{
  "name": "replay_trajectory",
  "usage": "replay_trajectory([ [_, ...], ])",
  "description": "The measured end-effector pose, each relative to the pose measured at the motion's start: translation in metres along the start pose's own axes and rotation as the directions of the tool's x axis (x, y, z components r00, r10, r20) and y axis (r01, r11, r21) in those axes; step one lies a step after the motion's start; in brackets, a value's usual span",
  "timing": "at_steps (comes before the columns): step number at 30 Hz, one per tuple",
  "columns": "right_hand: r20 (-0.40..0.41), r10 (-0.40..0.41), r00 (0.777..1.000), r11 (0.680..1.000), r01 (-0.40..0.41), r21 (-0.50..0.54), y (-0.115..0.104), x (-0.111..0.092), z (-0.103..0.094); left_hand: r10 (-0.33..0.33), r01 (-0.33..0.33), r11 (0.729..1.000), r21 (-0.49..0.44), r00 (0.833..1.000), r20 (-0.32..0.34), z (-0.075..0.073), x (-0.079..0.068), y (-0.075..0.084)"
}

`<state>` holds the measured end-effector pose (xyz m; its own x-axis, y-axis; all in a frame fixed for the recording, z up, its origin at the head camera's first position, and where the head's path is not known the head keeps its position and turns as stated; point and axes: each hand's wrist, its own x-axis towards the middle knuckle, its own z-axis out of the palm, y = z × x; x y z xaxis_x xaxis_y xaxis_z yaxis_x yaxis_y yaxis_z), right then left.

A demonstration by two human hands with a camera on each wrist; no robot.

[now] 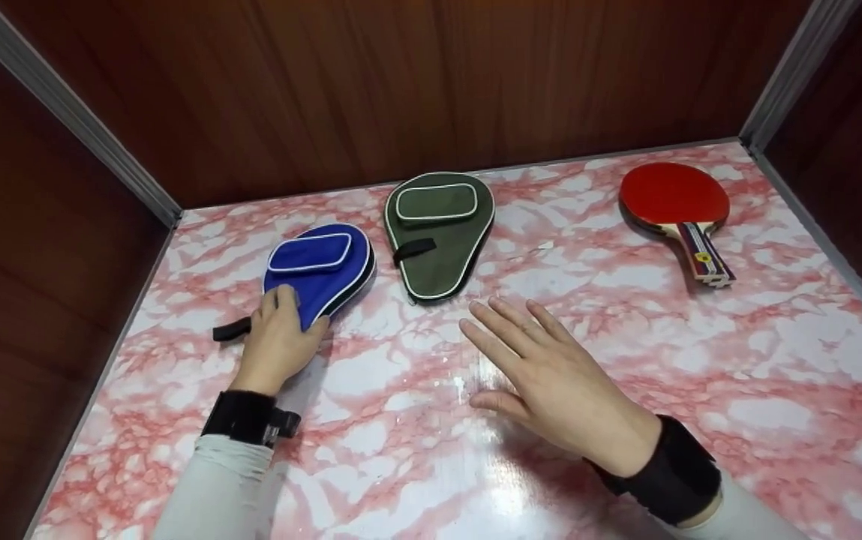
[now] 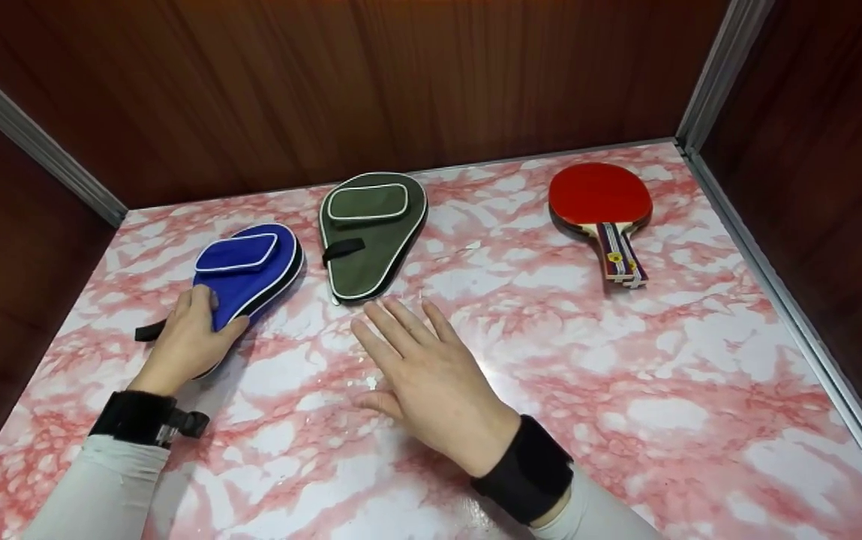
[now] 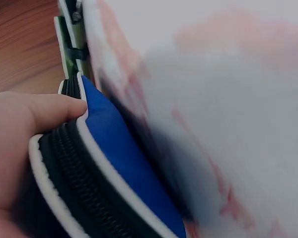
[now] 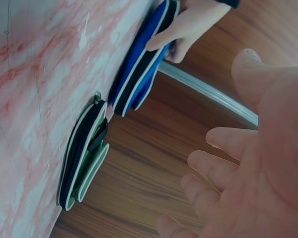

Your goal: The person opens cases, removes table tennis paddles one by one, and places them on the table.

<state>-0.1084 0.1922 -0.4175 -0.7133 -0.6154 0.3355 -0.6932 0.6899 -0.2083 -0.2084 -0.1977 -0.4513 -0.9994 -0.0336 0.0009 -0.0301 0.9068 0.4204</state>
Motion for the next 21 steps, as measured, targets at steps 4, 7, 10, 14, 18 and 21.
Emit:
replay_trajectory([
  [4,-0.011,0.000,1.000,1.000,0.000,-0.018,0.001,-0.001,-0.001,0.027,-0.030,0.998,-0.058,0.998,-0.054,-0.003,-0.009,0.004],
  [7,-0.012,0.003,1.000,1.000,-0.003,-0.024,0.001,-0.001,-0.001,0.043,-0.050,0.995,-0.083,0.996,-0.084,-0.004,-0.015,0.007],
  [10,-0.008,0.005,1.000,1.000,-0.006,-0.019,0.001,-0.001,-0.001,0.053,-0.064,0.992,-0.112,0.994,-0.097,-0.003,-0.021,0.011],
  [14,-0.003,0.004,1.000,1.000,-0.004,-0.009,0.001,0.000,-0.001,0.061,-0.075,0.985,-0.156,0.993,-0.098,-0.001,-0.029,0.018],
  [18,0.000,-0.001,1.000,1.000,0.001,-0.010,0.000,0.000,-0.001,0.076,-0.099,0.973,-0.209,0.990,-0.116,0.002,-0.036,0.027],
  [21,0.001,-0.004,1.000,1.000,0.004,-0.012,-0.001,0.000,-0.001,0.086,-0.123,0.961,-0.249,0.984,-0.154,0.005,-0.043,0.034],
])
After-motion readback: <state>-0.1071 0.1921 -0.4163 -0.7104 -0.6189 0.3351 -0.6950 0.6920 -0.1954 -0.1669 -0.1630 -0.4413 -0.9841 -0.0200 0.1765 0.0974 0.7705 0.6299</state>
